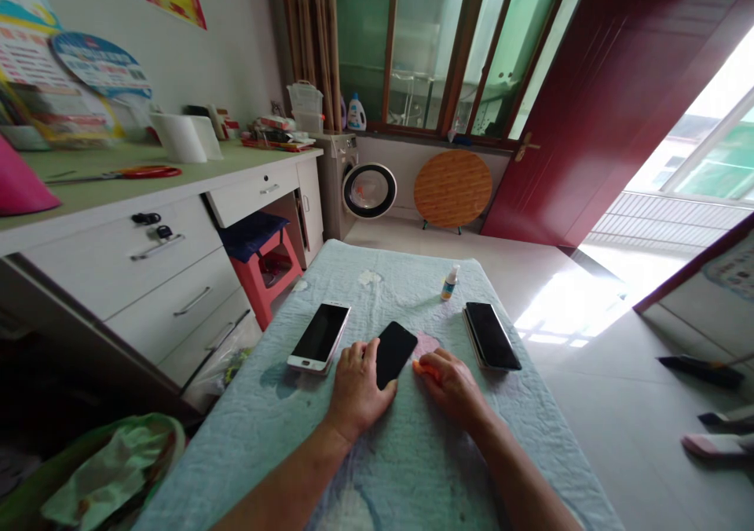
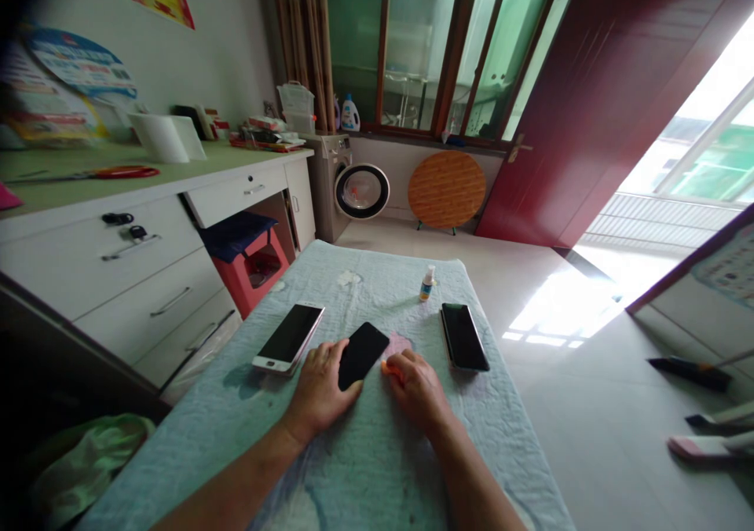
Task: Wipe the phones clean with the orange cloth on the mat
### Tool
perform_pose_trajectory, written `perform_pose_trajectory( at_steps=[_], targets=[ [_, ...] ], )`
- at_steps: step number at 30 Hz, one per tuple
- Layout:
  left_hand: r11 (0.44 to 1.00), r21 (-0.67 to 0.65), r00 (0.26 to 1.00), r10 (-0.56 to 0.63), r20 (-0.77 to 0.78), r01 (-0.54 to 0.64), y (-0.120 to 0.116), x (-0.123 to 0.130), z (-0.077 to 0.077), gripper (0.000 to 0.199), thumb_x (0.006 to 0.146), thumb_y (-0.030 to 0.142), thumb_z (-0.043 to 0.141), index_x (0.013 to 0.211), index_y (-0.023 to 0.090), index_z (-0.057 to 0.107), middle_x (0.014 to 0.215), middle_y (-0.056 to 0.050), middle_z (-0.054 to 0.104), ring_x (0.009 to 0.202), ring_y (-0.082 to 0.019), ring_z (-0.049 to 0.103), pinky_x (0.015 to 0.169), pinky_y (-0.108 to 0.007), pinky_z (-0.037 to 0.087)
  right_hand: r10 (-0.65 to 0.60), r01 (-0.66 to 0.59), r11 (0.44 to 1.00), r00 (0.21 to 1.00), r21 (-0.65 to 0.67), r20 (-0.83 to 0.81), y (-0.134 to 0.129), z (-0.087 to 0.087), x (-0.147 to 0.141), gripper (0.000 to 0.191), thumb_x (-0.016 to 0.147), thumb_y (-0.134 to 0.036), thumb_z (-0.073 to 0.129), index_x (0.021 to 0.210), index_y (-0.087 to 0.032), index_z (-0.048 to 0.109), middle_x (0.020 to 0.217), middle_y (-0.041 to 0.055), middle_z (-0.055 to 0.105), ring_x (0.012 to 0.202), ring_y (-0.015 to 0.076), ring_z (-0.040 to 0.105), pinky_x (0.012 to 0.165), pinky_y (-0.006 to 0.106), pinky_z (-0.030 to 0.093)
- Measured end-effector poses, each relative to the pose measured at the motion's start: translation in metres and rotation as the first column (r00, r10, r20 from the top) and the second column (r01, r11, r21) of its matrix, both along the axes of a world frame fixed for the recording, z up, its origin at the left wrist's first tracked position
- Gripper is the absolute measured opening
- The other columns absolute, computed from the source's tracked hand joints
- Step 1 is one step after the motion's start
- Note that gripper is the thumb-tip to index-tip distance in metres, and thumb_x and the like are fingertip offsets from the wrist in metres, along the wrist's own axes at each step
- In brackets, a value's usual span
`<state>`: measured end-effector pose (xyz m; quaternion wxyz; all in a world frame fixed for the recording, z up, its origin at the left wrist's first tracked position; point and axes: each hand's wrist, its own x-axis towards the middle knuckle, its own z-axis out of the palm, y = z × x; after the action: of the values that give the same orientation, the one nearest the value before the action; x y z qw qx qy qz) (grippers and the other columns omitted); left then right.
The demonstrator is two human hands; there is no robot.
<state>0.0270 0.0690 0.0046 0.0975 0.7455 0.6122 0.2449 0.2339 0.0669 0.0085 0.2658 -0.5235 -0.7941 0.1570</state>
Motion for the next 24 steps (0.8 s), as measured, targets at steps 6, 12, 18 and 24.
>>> perform_pose_trajectory(
  at_steps=[6, 12, 18, 24],
  targets=[
    [0.949, -0.157, 0.959, -0.260, 0.109, 0.275, 0.003, -0.028, 0.012, 0.094, 0.058, 0.038, 0.081, 0.139, 0.018, 0.038, 0.127, -0.014, 0.051, 0.118, -0.034, 0.047, 0.104, -0.046, 0.035, -0.088, 0.092, 0.994, 0.993, 0.053, -0.077, 0.001, 0.000, 0.001, 0.013, 0.089, -0.020, 0.050, 0.085, -0.023, 0.062, 0.080, 0.0006, 0.056, 0.074, 0.0140, 0.057, 0.069, 0.023, 0.040],
    [0.839, -0.203, 0.851, -0.446, 0.276, 0.505, 0.004, -0.043, 0.017, 0.089, 0.063, 0.021, 0.072, 0.143, 0.026, 0.032, 0.134, -0.010, 0.046, 0.125, -0.029, 0.044, 0.106, -0.044, 0.036, -0.135, 0.144, 0.987, 0.984, 0.077, -0.116, 0.002, -0.002, -0.001, 0.014, 0.090, -0.023, 0.050, 0.095, -0.023, 0.063, 0.084, 0.0015, 0.061, 0.074, 0.0139, 0.060, 0.069, 0.022, 0.042],
    [0.887, -0.127, 0.876, -0.401, 0.268, 0.444, -0.003, -0.028, 0.009, 0.075, 0.068, 0.028, 0.076, 0.136, 0.024, 0.044, 0.125, -0.010, 0.053, 0.117, -0.029, 0.052, 0.100, -0.045, 0.042, -0.153, 0.176, 0.979, 0.968, 0.103, -0.199, 0.001, 0.002, -0.004, 0.021, 0.094, -0.029, 0.047, 0.108, -0.024, 0.061, 0.095, 0.0042, 0.065, 0.081, 0.0149, 0.062, 0.073, 0.023, 0.045],
    [0.918, -0.033, 0.912, -0.388, 0.131, 0.395, -0.004, -0.017, 0.007, 0.074, 0.069, 0.050, 0.077, 0.129, 0.018, 0.051, 0.115, -0.012, 0.059, 0.108, -0.031, 0.056, 0.097, -0.046, 0.044, -0.122, 0.138, 0.987, 0.979, 0.086, -0.163, 0.004, 0.002, -0.009, 0.020, 0.093, -0.027, 0.047, 0.094, -0.022, 0.067, 0.083, 0.0030, 0.059, 0.072, 0.0137, 0.058, 0.067, 0.022, 0.043]
  ],
)
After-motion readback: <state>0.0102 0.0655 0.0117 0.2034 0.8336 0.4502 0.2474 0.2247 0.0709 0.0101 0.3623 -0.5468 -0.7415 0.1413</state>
